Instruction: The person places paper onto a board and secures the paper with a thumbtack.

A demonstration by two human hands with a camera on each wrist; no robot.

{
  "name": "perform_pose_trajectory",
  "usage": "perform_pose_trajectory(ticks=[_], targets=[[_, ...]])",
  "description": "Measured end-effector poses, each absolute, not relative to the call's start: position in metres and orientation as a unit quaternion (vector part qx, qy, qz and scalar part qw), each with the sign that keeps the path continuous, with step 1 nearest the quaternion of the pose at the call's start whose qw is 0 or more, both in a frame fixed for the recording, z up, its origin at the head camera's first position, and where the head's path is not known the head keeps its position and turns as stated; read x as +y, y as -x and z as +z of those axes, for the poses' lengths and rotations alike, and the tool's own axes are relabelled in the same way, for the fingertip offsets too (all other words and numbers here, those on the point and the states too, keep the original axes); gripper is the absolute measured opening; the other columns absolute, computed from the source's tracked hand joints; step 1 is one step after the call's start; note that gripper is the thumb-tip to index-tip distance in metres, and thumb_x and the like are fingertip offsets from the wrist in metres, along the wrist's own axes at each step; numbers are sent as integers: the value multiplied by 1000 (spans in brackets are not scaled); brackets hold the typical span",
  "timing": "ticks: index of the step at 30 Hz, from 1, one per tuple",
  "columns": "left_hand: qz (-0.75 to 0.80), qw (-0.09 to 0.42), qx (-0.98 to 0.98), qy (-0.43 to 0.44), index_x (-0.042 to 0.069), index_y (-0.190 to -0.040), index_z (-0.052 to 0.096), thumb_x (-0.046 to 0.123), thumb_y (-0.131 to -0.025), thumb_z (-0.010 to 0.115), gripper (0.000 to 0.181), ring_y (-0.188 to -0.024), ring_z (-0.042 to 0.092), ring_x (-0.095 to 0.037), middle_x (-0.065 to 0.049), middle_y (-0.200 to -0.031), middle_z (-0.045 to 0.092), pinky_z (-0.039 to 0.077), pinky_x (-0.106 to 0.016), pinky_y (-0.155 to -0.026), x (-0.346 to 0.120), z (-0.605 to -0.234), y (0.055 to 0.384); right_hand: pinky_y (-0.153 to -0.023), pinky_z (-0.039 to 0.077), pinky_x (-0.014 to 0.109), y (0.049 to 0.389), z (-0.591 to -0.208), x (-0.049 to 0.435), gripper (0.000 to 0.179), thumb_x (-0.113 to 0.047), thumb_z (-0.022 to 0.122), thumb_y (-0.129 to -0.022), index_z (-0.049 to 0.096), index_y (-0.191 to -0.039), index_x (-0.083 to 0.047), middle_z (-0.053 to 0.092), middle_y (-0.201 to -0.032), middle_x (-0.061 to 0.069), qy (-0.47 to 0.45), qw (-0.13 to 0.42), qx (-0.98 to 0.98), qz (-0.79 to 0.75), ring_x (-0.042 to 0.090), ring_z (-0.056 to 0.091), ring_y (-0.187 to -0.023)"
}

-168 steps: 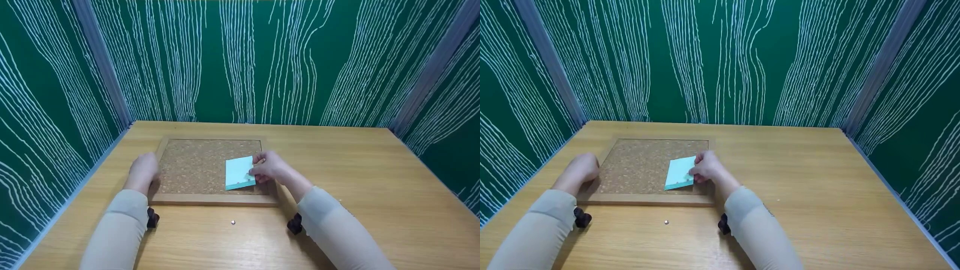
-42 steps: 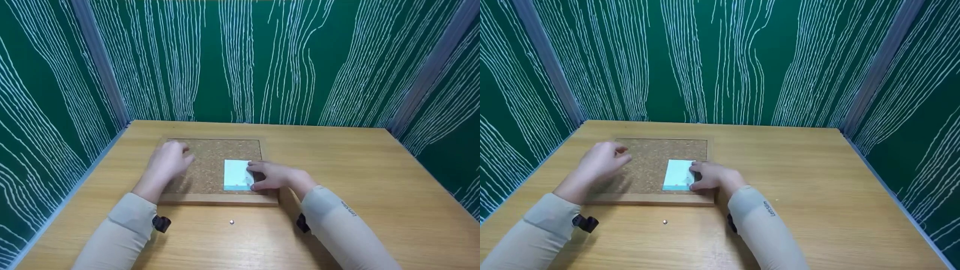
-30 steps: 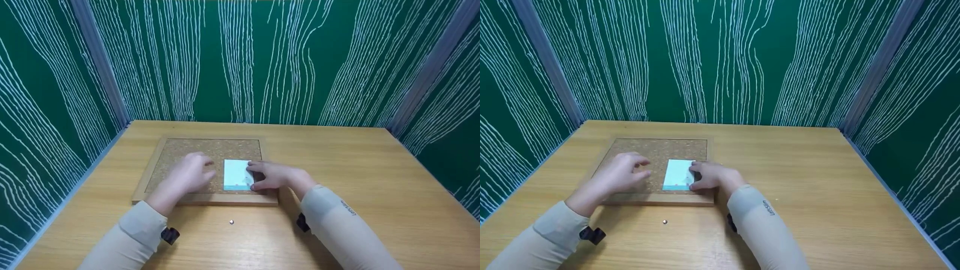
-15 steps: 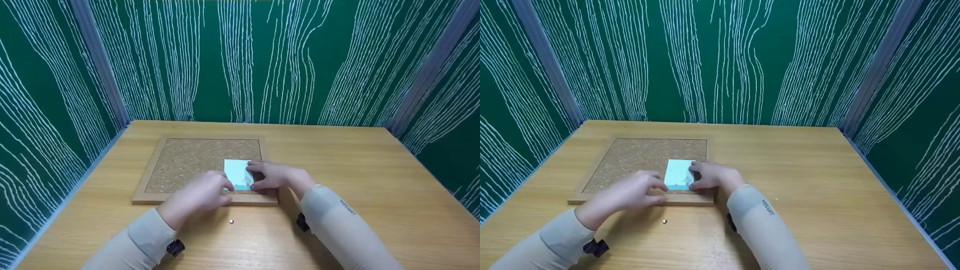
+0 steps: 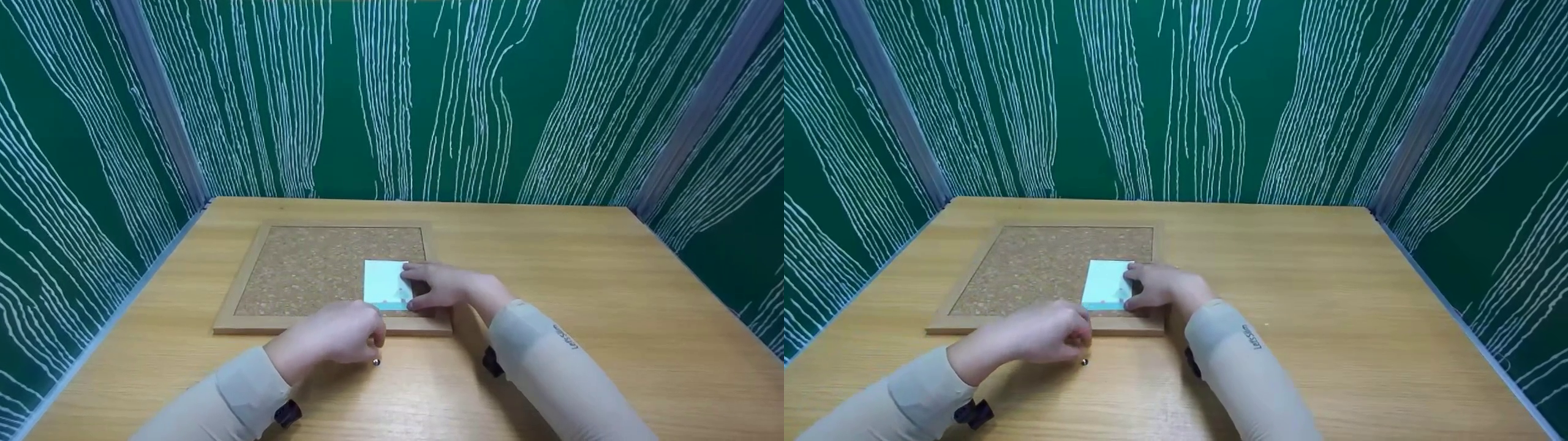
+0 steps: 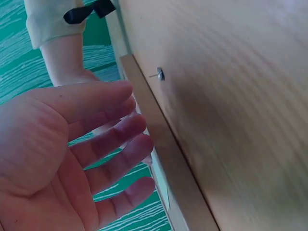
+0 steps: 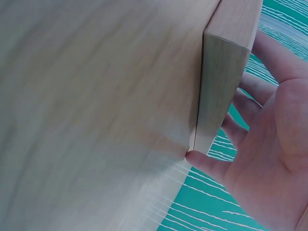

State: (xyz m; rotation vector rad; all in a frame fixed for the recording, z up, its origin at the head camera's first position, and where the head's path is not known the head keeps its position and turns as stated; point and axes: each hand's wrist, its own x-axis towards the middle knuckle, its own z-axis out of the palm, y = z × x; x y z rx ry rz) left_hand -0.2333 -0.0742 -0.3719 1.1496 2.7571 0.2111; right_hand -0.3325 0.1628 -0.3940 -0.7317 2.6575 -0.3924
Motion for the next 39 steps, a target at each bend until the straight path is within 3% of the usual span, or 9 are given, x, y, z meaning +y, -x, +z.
perform_pose_trajectory(ticks=[9, 17, 28, 39], targets=[[47, 66, 914, -397, 20, -77, 74, 14, -82, 77, 9, -68, 55, -8, 14, -73, 60, 47, -29, -62, -71, -380, 231, -120, 17, 49, 332, -390, 163, 74, -46, 69, -95, 39, -158, -23, 25, -167, 0, 273, 178, 935, -142, 27, 19, -153], [28, 70, 912, -404, 25, -76, 74, 15, -84, 77, 13, -70, 55, -7, 16, -72, 59, 48, -31, -65, -70, -384, 232, -120, 16, 49, 331, -390, 164, 72, -46, 68, -96, 39, -158, -22, 25, -167, 1, 275, 172, 936, -138, 28, 19, -153], [110, 89, 908, -393, 17, -70, 67, 8, -82, 74, 17, -59, 51, -8, 11, -66, 56, 42, -25, -55, -73, -384, 237, -120, 16, 51, 331, -391, 163, 73, -47, 68, -96, 39, -158, -23, 23, -167, 0, 271, 177, 936, -139, 28, 17, -153], [149, 68, 903, -397, 18, -68, 60, 7, -82, 72, 21, -58, 47, -7, 11, -63, 52, 39, -24, -52, -80, -379, 240, -120, 17, 49, 332, -394, 163, 72, -45, 66, -97, 38, -158, -19, 22, -167, 4, 288, 175, 933, -128, 29, 17, -153]])
